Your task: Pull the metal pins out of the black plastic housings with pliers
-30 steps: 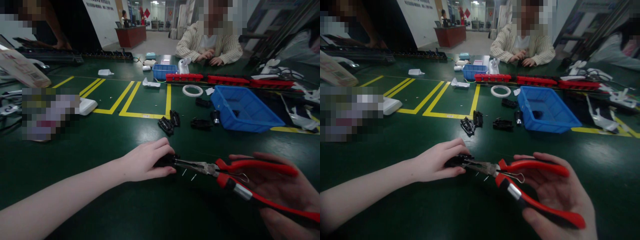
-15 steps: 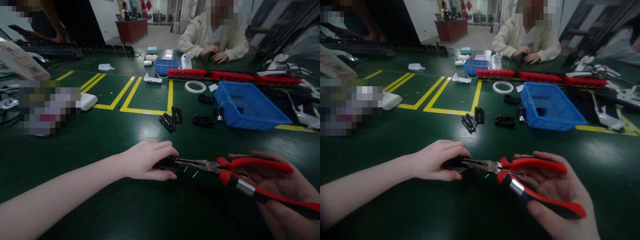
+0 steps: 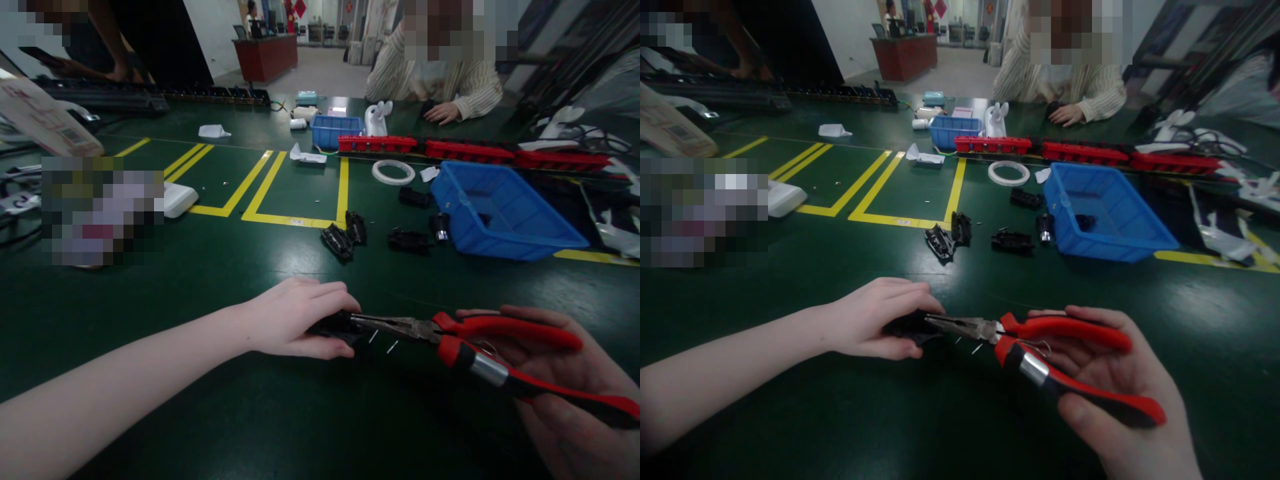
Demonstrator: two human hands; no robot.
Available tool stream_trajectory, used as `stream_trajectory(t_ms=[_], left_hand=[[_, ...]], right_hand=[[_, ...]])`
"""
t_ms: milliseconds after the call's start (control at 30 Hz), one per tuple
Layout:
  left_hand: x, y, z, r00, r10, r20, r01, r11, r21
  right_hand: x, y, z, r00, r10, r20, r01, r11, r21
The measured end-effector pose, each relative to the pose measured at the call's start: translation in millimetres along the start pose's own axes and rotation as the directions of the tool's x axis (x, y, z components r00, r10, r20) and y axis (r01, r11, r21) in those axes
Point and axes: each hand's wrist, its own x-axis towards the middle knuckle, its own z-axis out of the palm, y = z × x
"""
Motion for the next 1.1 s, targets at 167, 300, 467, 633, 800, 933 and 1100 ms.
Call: stream_trajectory(t_ms=[167, 300, 467, 633, 800, 933, 1100], left_hand=[[0, -1, 0, 1.000, -0.003, 0.000, 0.003, 1.000, 0.005], [0, 0, -1, 1.000, -0.001, 0.002, 0.001, 1.000, 0.002], [0, 0, -2, 1.000, -0.004, 0.009, 0.004, 1.000, -0.022], [0, 0, -1, 1.000, 0.000, 0.013, 0.000, 0.999, -0.036], [0, 0, 0, 1.000, 0.014, 0.008, -0.014, 0.999, -0.031], [0, 0, -1, 1.000, 0.011, 0.011, -0.011, 0.999, -0.045], [-1, 0, -1, 1.000, 0.001, 0.008, 0.000, 0.998, -0.064]], right_hand=[[1, 1, -1, 1.000, 0.022, -0.003, -0.022, 1.000, -0.008], [2, 3, 0, 1.000, -0.001, 0.024, 0.001, 1.000, -0.012], [1, 3, 1, 0.998, -0.056, 0.020, 0.057, 0.998, -0.031], [2, 1, 5, 1.000, 0.012, -0.009, -0.012, 1.000, 0.016], [6, -3, 9, 0.999, 0.025, -0.021, -0.025, 0.999, 0.025], [8, -5, 10, 0.999, 0.008, -0.040, -0.007, 1.000, 0.025], [2, -4, 8, 0.998, -0.057, -0.015, 0.057, 0.998, -0.007]])
